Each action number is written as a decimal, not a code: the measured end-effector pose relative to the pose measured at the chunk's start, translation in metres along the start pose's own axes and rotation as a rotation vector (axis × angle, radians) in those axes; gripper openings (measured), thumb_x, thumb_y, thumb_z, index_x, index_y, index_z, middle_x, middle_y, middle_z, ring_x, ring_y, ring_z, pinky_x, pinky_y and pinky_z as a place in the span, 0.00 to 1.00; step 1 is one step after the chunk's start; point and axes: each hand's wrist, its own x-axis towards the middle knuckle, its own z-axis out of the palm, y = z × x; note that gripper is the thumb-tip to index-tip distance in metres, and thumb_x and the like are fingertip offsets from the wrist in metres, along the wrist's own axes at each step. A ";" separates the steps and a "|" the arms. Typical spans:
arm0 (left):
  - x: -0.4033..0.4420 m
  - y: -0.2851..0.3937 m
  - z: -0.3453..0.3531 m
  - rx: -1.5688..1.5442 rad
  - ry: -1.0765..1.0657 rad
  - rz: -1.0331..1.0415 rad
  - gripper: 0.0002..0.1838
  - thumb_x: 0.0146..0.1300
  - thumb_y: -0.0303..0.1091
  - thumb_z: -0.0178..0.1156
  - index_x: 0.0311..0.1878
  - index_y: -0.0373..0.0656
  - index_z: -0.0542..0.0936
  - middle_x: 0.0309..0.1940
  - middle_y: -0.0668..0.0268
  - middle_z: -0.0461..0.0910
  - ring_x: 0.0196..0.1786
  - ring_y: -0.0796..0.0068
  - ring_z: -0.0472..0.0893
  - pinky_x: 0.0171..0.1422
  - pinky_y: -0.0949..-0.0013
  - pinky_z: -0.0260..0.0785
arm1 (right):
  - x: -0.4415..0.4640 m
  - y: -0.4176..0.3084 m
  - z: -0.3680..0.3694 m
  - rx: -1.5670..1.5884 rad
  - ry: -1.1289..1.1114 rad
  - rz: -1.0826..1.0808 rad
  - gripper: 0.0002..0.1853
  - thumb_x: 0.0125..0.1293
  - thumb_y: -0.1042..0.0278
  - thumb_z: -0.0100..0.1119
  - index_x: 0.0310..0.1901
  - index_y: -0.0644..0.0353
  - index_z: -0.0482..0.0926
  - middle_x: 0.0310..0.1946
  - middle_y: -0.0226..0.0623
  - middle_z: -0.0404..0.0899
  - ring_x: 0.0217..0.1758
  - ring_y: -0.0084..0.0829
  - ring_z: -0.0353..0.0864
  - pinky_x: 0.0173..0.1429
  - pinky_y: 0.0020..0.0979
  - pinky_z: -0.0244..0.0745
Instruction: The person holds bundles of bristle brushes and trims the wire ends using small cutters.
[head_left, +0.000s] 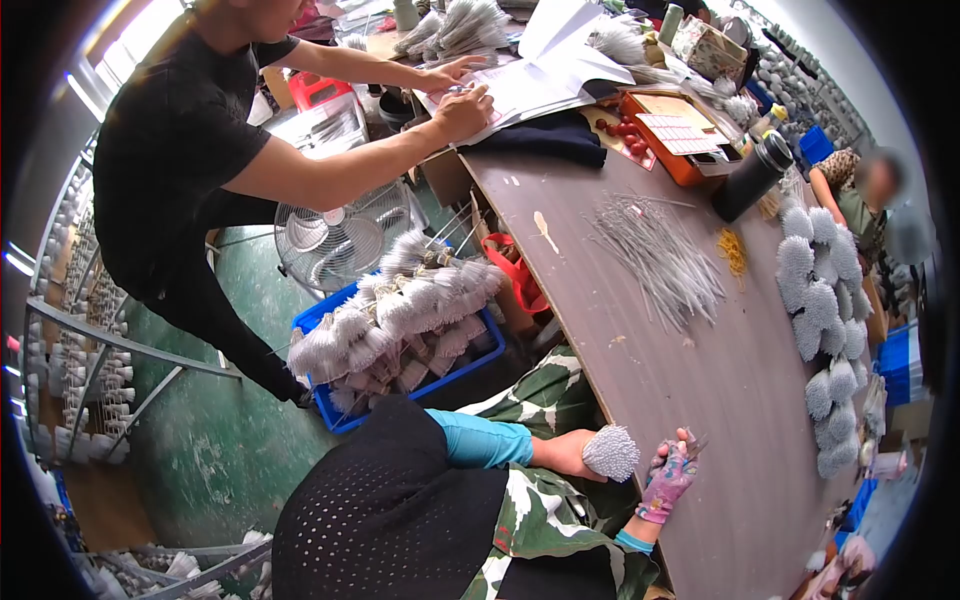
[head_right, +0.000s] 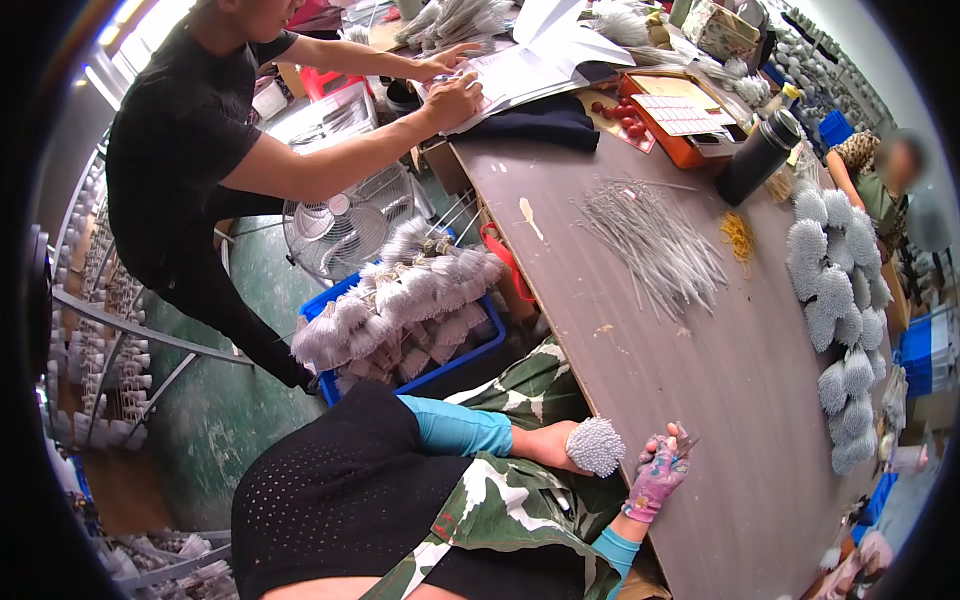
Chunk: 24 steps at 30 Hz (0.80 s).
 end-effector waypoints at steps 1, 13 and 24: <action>0.000 0.000 0.000 0.000 -0.002 0.000 0.26 0.51 0.37 0.70 0.54 0.45 0.76 0.53 0.63 0.77 0.56 0.64 0.75 0.66 0.64 0.63 | 0.001 0.001 0.000 0.000 0.002 0.000 0.10 0.70 0.69 0.48 0.50 0.56 0.74 0.22 0.25 0.73 0.19 0.13 0.66 0.20 0.14 0.59; -0.001 0.002 0.000 -0.013 0.028 -0.024 0.27 0.47 0.31 0.72 0.53 0.41 0.76 0.50 0.63 0.79 0.54 0.69 0.77 0.62 0.66 0.66 | 0.001 0.004 -0.002 0.002 0.026 -0.038 0.10 0.69 0.68 0.50 0.49 0.57 0.75 0.22 0.27 0.73 0.21 0.14 0.68 0.21 0.13 0.60; 0.009 -0.022 -0.007 0.346 -0.109 0.171 0.19 0.52 0.46 0.62 0.45 0.48 0.77 0.42 0.59 0.74 0.47 0.56 0.74 0.55 0.57 0.65 | -0.063 -0.042 0.009 -0.265 -0.063 0.298 0.13 0.67 0.62 0.55 0.48 0.59 0.78 0.25 0.23 0.74 0.23 0.11 0.67 0.24 0.14 0.57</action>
